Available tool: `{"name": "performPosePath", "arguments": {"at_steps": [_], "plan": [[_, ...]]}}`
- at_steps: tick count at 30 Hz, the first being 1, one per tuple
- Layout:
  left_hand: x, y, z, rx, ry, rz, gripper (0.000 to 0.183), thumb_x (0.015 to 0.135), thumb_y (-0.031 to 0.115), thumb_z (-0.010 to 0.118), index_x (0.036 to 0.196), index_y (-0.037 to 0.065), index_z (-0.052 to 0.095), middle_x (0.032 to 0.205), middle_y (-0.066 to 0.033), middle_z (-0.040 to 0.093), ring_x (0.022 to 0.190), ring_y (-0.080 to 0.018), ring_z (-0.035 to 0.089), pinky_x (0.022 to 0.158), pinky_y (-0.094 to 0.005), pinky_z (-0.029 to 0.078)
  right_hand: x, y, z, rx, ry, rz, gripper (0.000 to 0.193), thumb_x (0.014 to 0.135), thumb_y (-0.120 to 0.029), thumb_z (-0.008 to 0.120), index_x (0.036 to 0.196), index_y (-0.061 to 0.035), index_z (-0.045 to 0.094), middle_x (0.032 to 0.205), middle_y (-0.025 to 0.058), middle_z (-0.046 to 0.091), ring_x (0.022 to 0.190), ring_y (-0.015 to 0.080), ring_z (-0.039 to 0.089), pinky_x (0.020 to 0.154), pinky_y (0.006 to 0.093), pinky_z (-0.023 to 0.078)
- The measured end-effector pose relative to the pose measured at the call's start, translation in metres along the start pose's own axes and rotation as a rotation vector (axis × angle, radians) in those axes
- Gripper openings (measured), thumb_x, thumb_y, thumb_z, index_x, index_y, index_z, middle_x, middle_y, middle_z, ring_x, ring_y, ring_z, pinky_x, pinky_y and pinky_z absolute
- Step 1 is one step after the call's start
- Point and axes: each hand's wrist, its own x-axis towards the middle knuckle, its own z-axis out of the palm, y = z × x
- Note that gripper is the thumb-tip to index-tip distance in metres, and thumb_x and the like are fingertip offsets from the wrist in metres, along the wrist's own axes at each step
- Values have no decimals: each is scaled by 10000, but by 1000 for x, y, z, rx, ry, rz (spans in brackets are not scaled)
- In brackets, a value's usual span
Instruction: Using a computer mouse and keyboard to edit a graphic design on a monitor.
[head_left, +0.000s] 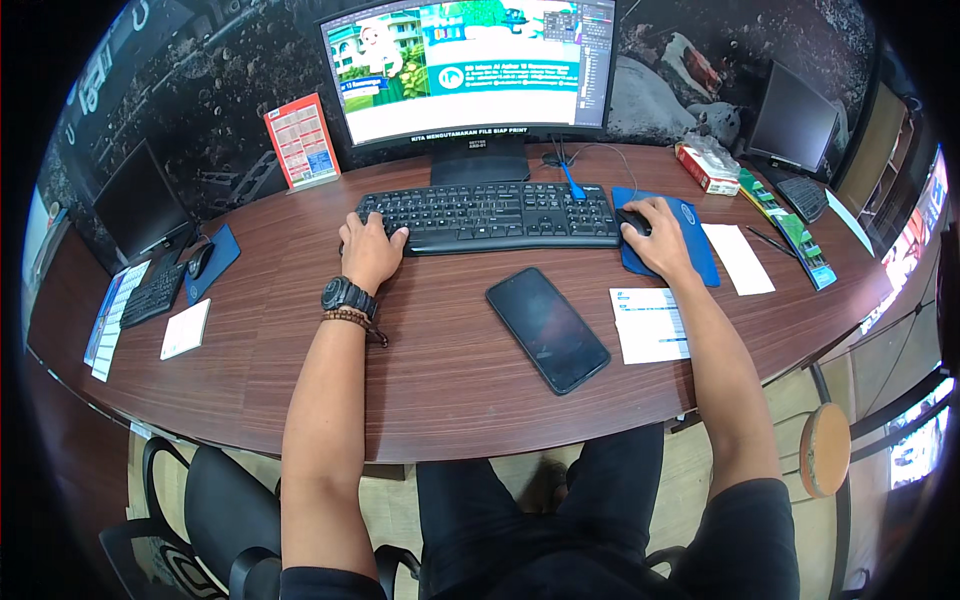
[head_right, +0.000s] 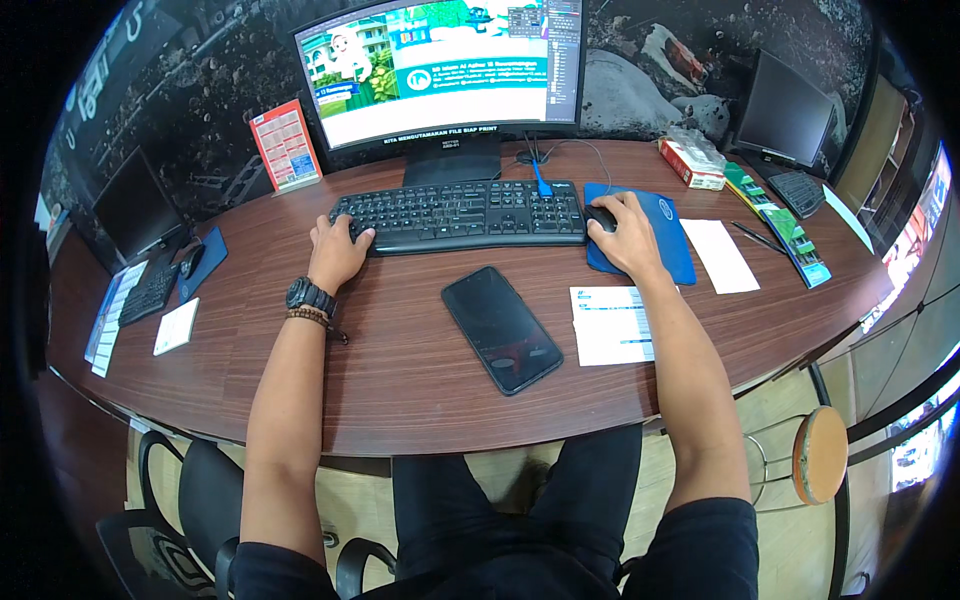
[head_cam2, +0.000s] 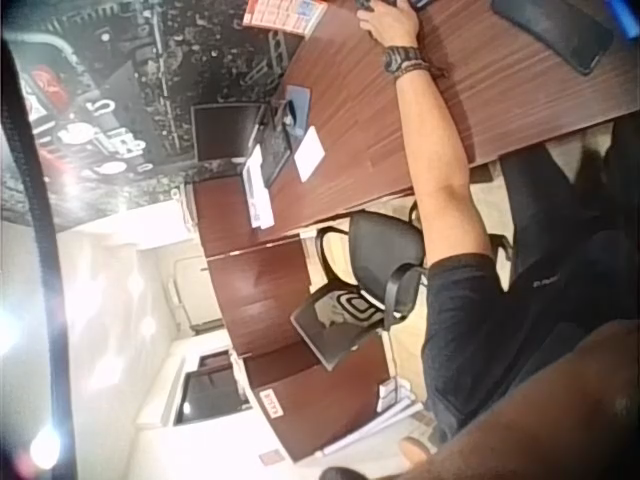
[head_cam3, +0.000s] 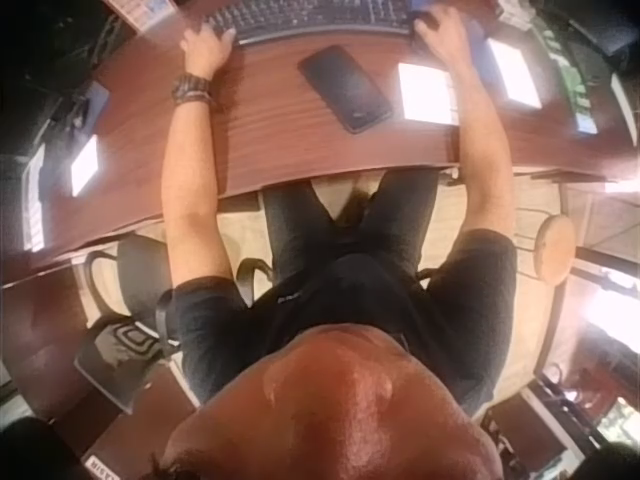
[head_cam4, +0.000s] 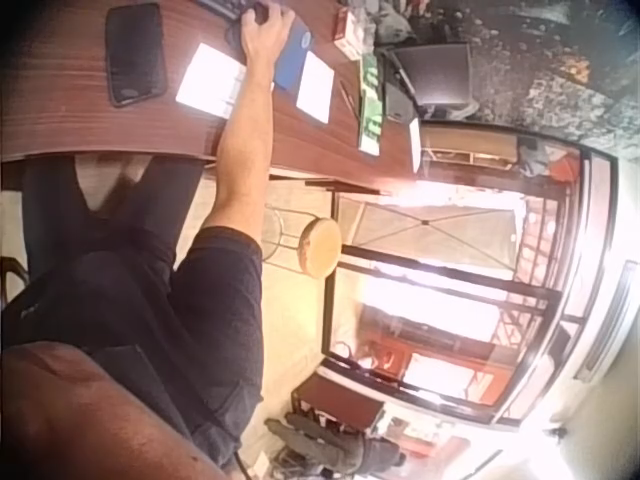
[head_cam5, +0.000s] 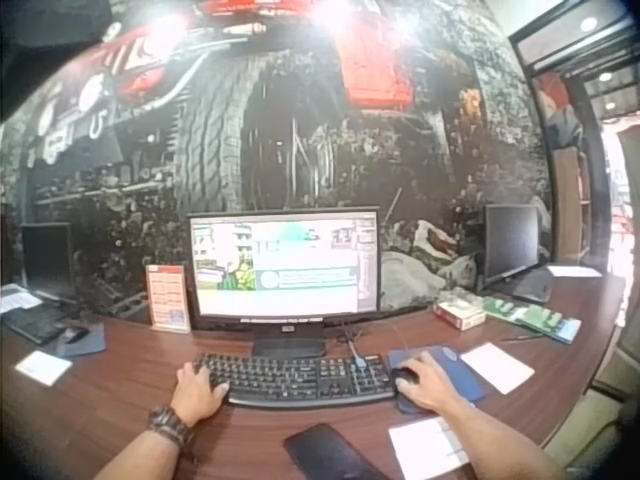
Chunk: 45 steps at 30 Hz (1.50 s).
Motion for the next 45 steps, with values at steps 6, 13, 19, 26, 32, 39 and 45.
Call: {"name": "performPosePath", "arguments": {"at_steps": [6, 13, 19, 26, 32, 39, 45], "plan": [[1, 1, 0, -8, 1, 0, 539, 911, 359, 689, 1262, -39, 596, 1297, -263, 481, 1229, -453, 473, 1009, -532, 464, 1, 0, 0, -4, 8, 5, 368, 820, -214, 691, 1150, -51, 694, 1194, 154, 604, 1127, 362, 596, 987, 433, 473], [2, -1, 4, 0, 19, 36, 518, 911, 341, 686, 1227, -62, 607, 1260, -282, 498, 1182, -463, 489, 1011, -514, 452, 1, -2, 0, -17, 8, -1, 379, 821, -208, 686, 1162, -43, 688, 1208, 159, 601, 1140, 362, 595, 994, 431, 471], [1, -2, 5, -1, 28, 40, 488, 909, 324, 684, 1199, -64, 621, 1248, -284, 508, 1161, -457, 496, 1019, -504, 435, 0, -4, 0, -5, 4, -3, 374, 826, -203, 682, 1164, -42, 688, 1216, 163, 597, 1136, 363, 599, 989, 429, 477], [-1, 3, -2, -71, 20, 20, 639, 898, 476, 693, 1254, -48, 610, 1287, -290, 498, 1218, -466, 467, 1051, -532, 403, -1, -3, -2, 0, 12, -1, 360, 831, -195, 680, 1156, -40, 692, 1197, 162, 599, 1116, 363, 607, 981, 427, 483], [0, -2, 0, 28, -12, -2, 841, 854, 641, 667, 1325, -49, 573, 1376, -329, 450, 1312, -484, 402, 1105, -554, 338, 0, -7, -1, 4, 13, -3, 359, 827, -188, 676, 1154, -39, 693, 1193, 164, 602, 1114, 363, 608, 978, 427, 484], [-3, 4, -5, 26, -24, -32, 888, 803, 664, 713, 1290, -66, 580, 1355, -330, 461, 1300, -480, 416, 1094, -544, 355, 1, -4, -1, 1, 19, -10, 355, 822, -187, 677, 1142, -35, 701, 1191, 170, 606, 1115, 365, 608, 982, 431, 482], [1, 1, -8, 42, -54, -141, 980, 700, 702, 787, 1173, -135, 596, 1236, -292, 543, 1190, -442, 507, 1009, -485, 453, 1, -5, -1, 7, 17, -6, 368, 824, -199, 677, 1149, -27, 702, 1182, 179, 609, 1114, 366, 608, 984, 431, 480]]}}
